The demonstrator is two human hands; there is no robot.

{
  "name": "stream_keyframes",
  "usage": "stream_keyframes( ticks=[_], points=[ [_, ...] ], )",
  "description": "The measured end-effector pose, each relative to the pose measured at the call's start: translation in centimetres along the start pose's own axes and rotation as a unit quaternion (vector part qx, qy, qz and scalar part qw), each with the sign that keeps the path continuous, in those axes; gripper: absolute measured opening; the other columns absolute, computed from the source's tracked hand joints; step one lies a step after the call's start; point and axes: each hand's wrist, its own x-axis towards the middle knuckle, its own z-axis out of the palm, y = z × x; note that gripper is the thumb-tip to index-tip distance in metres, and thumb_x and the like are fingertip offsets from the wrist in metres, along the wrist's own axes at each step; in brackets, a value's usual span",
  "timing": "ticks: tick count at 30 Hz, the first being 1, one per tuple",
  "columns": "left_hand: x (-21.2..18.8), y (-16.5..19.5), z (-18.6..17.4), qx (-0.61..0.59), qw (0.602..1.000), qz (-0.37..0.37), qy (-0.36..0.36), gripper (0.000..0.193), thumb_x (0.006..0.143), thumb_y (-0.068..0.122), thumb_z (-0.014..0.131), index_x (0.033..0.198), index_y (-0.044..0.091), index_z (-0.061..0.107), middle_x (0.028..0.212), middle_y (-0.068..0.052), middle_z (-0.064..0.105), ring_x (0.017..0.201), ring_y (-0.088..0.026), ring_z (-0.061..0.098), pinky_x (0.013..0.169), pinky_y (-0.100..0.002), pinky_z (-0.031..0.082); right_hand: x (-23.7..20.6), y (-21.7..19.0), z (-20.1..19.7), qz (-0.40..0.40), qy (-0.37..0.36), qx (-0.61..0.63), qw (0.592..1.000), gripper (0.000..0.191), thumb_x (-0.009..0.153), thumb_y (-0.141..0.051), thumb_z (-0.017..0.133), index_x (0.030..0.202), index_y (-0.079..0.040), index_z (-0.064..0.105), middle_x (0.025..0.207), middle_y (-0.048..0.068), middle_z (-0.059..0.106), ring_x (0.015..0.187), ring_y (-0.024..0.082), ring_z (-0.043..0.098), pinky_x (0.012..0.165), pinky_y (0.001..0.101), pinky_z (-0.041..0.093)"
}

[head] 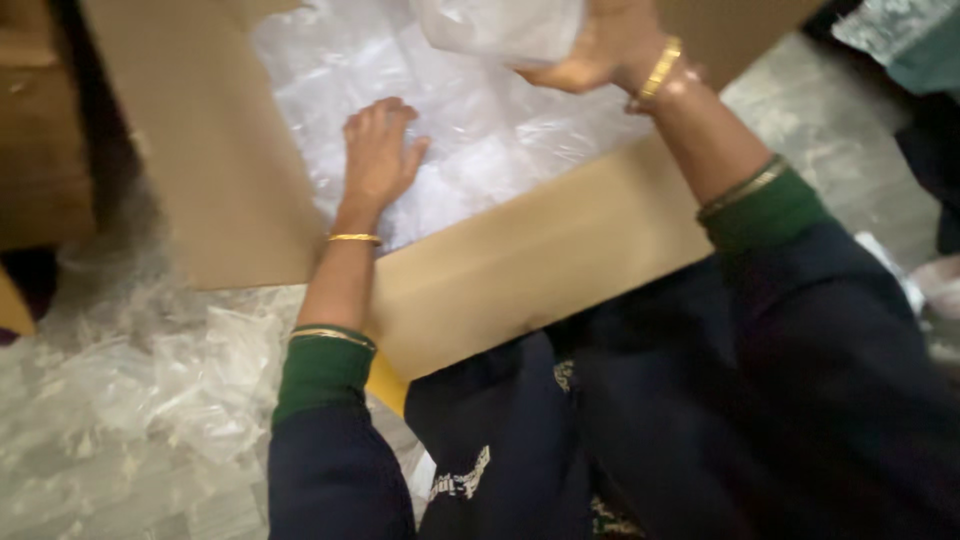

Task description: The person sits on the floor and packs plastic-wrapped items into a large open cardboard box. They pick up plastic-bagged items from the floor, place them into the box in rows, and press the items down to arrange and level them inside the box.

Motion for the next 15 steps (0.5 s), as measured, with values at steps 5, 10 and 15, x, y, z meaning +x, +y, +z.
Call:
stream_keyframes(
  ticks=[5, 10, 15],
  points=[
    [0.5, -0.1, 0.5, -0.006, 1.0, -0.023, -0.004, 0.039, 0.093, 0.029, 0.074, 0.126, 0.011, 0.063, 0.135, -0.011, 0.055, 0.127, -0.033, 0.048, 0.106, -0.055, 0.033, 9.5, 1.1, 8.0, 0.223, -0.14, 0.011, 0.965, 0.084, 0.083, -0.07, 0.085, 0.096, 0.01, 0.065, 0.087, 0.024, 0.065, 0.077, 0.033, 0.062, 0.069, 0.0447, 0.046],
    [1.0, -0.1, 0.7, 0.004, 0.999, -0.04, 0.003, 0.039, 0.091, 0.032, 0.074, 0.123, 0.013, 0.063, 0.13, -0.01, 0.055, 0.121, -0.031, 0.049, 0.104, -0.055, 0.032, 13.3, 2.0, 11.9, 0.217, -0.064, 0.29, 0.93, 0.06, 0.074, -0.049, 0.088, 0.101, 0.001, 0.069, 0.096, 0.008, 0.068, 0.087, 0.017, 0.062, 0.078, 0.0332, 0.049],
    [1.1, 0.2, 0.6, -0.002, 0.999, -0.045, 0.002, 0.035, 0.096, 0.032, 0.072, 0.124, 0.013, 0.062, 0.126, -0.009, 0.054, 0.12, -0.029, 0.049, 0.105, -0.054, 0.033, 13.5, 2.6, 13.6, 0.239, -0.096, 0.411, 0.874, 0.049, 0.082, -0.045, 0.079, 0.11, -0.005, 0.071, 0.107, 0.005, 0.069, 0.101, 0.019, 0.061, 0.092, 0.0356, 0.045]
  ],
)
